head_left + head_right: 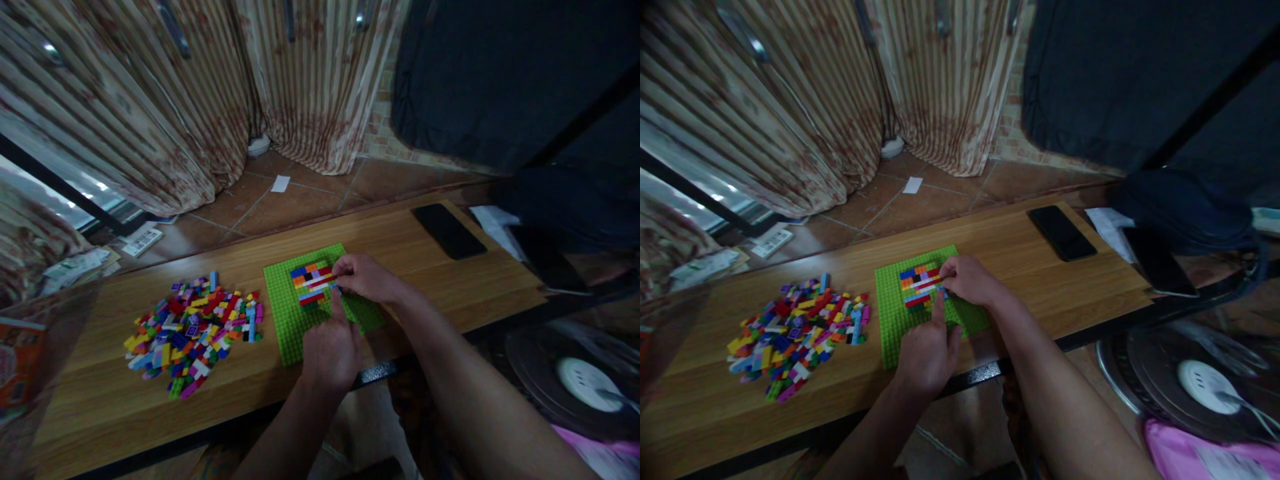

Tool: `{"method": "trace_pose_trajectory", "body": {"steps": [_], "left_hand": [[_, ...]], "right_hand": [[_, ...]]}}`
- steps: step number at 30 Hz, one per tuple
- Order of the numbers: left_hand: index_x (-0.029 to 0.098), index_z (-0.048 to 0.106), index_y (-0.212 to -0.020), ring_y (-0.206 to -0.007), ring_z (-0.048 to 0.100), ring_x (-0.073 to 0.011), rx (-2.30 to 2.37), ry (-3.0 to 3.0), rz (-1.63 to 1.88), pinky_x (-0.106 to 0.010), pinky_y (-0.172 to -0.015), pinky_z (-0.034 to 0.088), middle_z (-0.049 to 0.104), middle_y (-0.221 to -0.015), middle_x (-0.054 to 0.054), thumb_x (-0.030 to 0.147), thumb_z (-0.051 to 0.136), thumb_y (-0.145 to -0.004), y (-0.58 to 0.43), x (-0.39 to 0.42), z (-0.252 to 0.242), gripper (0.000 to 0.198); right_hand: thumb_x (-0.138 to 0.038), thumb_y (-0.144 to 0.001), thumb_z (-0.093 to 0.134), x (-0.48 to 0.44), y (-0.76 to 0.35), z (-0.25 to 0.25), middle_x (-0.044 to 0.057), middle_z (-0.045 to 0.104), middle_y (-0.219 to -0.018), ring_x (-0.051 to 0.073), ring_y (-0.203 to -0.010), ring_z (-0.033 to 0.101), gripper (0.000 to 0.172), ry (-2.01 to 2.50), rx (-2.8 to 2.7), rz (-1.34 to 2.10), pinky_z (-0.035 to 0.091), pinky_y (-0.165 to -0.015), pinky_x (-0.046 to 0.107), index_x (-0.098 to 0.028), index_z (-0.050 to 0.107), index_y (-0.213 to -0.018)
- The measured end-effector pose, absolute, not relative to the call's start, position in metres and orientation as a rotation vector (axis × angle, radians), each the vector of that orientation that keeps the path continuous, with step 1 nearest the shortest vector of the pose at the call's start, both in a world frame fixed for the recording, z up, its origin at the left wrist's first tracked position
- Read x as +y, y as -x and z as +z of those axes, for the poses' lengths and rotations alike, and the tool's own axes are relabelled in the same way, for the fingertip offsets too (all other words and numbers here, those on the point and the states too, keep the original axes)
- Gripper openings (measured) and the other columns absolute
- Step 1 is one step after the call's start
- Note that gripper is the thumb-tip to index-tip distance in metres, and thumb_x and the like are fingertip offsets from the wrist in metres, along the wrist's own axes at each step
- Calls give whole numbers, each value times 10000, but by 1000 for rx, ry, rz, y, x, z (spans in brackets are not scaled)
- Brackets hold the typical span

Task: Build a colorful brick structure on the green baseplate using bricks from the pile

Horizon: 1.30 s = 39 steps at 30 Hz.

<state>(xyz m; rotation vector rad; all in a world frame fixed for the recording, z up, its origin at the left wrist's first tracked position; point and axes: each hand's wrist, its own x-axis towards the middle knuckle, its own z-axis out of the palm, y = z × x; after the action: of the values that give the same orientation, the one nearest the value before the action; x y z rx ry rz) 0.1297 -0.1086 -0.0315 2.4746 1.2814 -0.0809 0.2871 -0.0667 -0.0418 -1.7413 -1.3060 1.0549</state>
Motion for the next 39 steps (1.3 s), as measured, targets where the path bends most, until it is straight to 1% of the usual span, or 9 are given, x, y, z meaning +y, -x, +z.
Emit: {"method": "trace_pose_trajectory", "body": {"steps": [4,7,12,18,21,24,27,30,39], "left_hand": [[70,187,-1537,-725,724,-260,1285,-2465,-95,-324,-632,529,746,-816,-134,320,443,-937,-131,-109,-28,698],[77,191,-1537,-733,724,-267,1290,-2458,-112,-332,-633,531,747,-821,-130,325,460,-928,-133,-110,-25,710],[87,278,-1515,-732,722,-271,1297,-2438,-116,-338,-636,536,747,-812,-127,364,500,-908,-135,-110,-21,704],[111,375,-1476,-762,718,-301,1229,-2426,-61,-386,-656,535,749,-838,-124,376,466,-921,-129,-109,-23,622],[130,393,-1462,-760,710,-267,1226,-2347,5,-355,-673,518,745,-806,-86,369,495,-912,-120,-102,-23,608],[141,444,-1421,-664,676,-199,1273,-2189,158,-287,-623,479,720,-717,-23,348,519,-907,-106,-86,-20,559],[135,534,-1335,-607,638,-161,1369,-2092,381,-256,-579,442,709,-709,-16,338,503,-921,-90,-67,-17,462],[133,597,-1256,-625,638,-156,1446,-2065,461,-256,-601,453,730,-778,-41,304,541,-901,-80,-53,-17,398],[118,567,-1280,-816,692,-192,1465,-2147,406,-298,-760,513,739,-985,-97,253,564,-890,-82,-52,-27,413]], "right_hand": [[-56,-666,600,-66,-286,-42,-37,607,-581,107,-515,532,141,1715,-1238,1143,410,-533,235,-178,614,-737],[-56,-672,599,-67,-285,-40,-29,617,-597,115,-539,541,135,1735,-1278,1090,413,-558,244,-179,616,-725],[-44,-705,597,-68,-286,-41,-22,642,-634,117,-592,570,148,1772,-1353,1007,422,-594,237,-179,614,-762],[-88,-747,610,-70,-288,-40,2,676,-718,119,-643,599,94,1740,-1420,1018,445,-614,236,-170,620,-791],[-126,-781,589,-74,-289,-35,-16,638,-647,107,-578,571,65,1752,-1429,1056,427,-558,224,-170,625,-810],[-148,-775,610,-77,-291,-31,-33,609,-594,98,-536,550,54,1775,-1380,1143,416,-522,212,-173,614,-823],[-155,-742,657,-79,-293,-29,-33,611,-592,100,-523,540,117,1801,-1351,1214,412,-508,215,-171,599,-842],[-158,-719,679,-80,-294,-31,-26,621,-617,102,-535,540,172,1785,-1375,1241,407,-514,223,-166,595,-869],[-223,-699,695,-79,-290,-36,10,674,-717,135,-602,582,262,1846,-1475,1124,410,-544,249,-166,603,-938]]}}
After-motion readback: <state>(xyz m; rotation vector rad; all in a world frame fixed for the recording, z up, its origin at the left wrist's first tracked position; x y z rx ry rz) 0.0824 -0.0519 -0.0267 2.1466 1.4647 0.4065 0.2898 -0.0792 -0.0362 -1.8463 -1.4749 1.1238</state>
